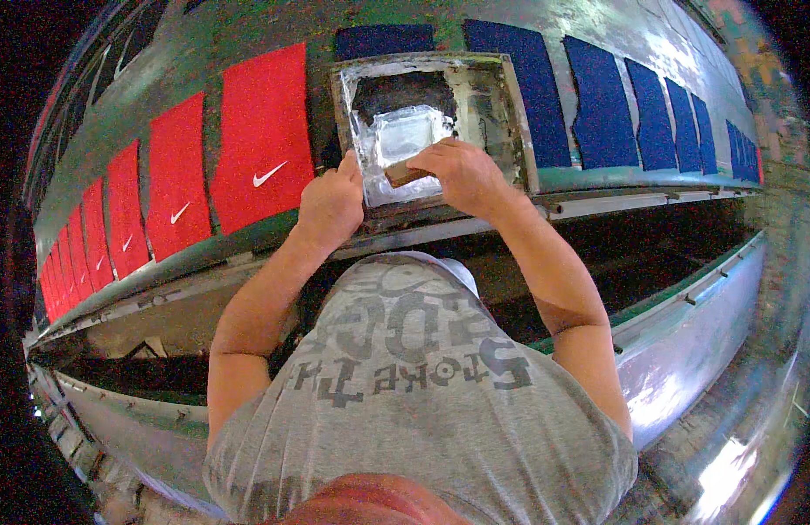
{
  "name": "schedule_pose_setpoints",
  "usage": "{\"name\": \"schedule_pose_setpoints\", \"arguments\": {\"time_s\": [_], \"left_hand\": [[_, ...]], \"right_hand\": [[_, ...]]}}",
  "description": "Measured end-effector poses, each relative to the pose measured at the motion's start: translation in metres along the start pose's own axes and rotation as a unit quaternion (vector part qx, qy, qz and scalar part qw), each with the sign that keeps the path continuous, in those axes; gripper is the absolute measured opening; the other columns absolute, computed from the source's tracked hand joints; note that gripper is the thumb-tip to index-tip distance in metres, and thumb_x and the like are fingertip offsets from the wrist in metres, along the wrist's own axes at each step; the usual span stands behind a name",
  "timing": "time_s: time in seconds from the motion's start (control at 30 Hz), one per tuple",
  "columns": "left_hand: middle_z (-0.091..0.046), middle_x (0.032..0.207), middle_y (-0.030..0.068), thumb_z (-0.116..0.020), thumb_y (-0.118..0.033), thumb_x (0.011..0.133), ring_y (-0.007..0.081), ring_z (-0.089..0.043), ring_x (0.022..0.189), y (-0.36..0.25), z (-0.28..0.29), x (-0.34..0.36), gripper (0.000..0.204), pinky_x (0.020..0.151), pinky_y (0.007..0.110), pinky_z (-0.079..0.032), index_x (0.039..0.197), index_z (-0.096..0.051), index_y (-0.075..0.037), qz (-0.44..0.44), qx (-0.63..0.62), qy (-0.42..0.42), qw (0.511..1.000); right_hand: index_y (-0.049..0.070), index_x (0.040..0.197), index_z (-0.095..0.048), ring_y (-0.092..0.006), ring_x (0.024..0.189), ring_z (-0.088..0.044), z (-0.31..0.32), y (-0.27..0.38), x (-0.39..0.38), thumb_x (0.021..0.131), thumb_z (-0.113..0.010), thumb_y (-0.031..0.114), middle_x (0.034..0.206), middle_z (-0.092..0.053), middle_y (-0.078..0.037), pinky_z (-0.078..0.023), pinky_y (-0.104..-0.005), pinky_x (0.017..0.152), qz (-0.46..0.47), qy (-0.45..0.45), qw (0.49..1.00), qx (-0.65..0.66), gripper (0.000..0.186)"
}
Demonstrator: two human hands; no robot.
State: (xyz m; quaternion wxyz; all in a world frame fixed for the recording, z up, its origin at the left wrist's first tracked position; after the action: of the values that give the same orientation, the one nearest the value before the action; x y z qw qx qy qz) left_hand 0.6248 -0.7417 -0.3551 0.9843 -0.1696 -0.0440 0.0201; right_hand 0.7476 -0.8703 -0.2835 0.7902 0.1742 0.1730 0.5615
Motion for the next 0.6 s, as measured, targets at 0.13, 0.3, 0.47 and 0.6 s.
{"name": "schedule_pose_setpoints", "arguments": {"time_s": [0.13, 0.3, 0.47, 0.6], "left_hand": [[-0.071, 0.141, 0.0294, -0.071, -0.008, 0.090, 0.0313, -0.080, 0.088, -0.001, 0.006, 0.002, 0.025, 0.069, 0.045, -0.067, 0.109, -0.081, 0.006, 0.017, 0.001, -0.012, 1.000], [-0.070, 0.143, 0.0277, -0.071, -0.007, 0.089, 0.0324, -0.079, 0.089, -0.002, 0.007, 0.003, 0.026, 0.071, 0.046, -0.067, 0.109, -0.080, 0.007, 0.030, -0.008, 0.007, 1.000], [-0.070, 0.141, 0.0230, -0.071, -0.006, 0.088, 0.0335, -0.078, 0.096, -0.005, 0.006, 0.004, 0.023, 0.079, 0.046, -0.067, 0.106, -0.079, 0.007, 0.085, -0.016, -0.005, 0.996], [-0.073, 0.137, 0.0193, -0.072, -0.006, 0.089, 0.0370, -0.075, 0.101, -0.002, 0.008, 0.006, 0.018, 0.090, 0.048, -0.064, 0.102, -0.078, 0.004, 0.112, -0.030, -0.071, 0.991]], "right_hand": [[0.009, 0.125, -0.082, -0.0413, 0.119, -0.074, 0.013, -0.021, 0.027, 0.094, -0.067, 0.000, 0.124, -0.081, -0.016, -0.059, -0.0504, 0.103, -0.006, 0.019, 1.000, 0.004, 0.036], [0.010, 0.124, -0.083, -0.0394, 0.112, -0.076, 0.016, -0.037, 0.052, 0.092, -0.070, 0.002, 0.116, -0.082, -0.016, -0.060, -0.0496, 0.100, -0.010, -0.050, 0.998, -0.021, 0.035], [0.008, 0.127, -0.081, -0.0366, 0.114, -0.076, 0.002, -0.003, 0.010, 0.090, -0.068, 0.000, 0.123, -0.082, -0.013, -0.060, -0.0475, 0.102, 0.063, -0.041, 0.997, -0.035, 0.040], [0.008, 0.128, -0.079, -0.0361, 0.115, -0.074, -0.006, 0.013, -0.023, 0.090, -0.071, 0.006, 0.124, -0.078, -0.012, -0.059, -0.0473, 0.104, 0.069, -0.026, 0.996, -0.041, 0.039]]}}
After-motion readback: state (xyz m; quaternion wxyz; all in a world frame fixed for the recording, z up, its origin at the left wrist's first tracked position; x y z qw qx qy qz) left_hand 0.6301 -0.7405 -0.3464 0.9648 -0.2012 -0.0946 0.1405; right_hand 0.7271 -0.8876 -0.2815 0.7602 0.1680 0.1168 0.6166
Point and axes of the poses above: each hand's wrist, its own x-axis towards the middle knuckle, its own z-axis out of the back of the hand, y = z × x, the point moved 9 cm from there along x, towards the middle knuckle
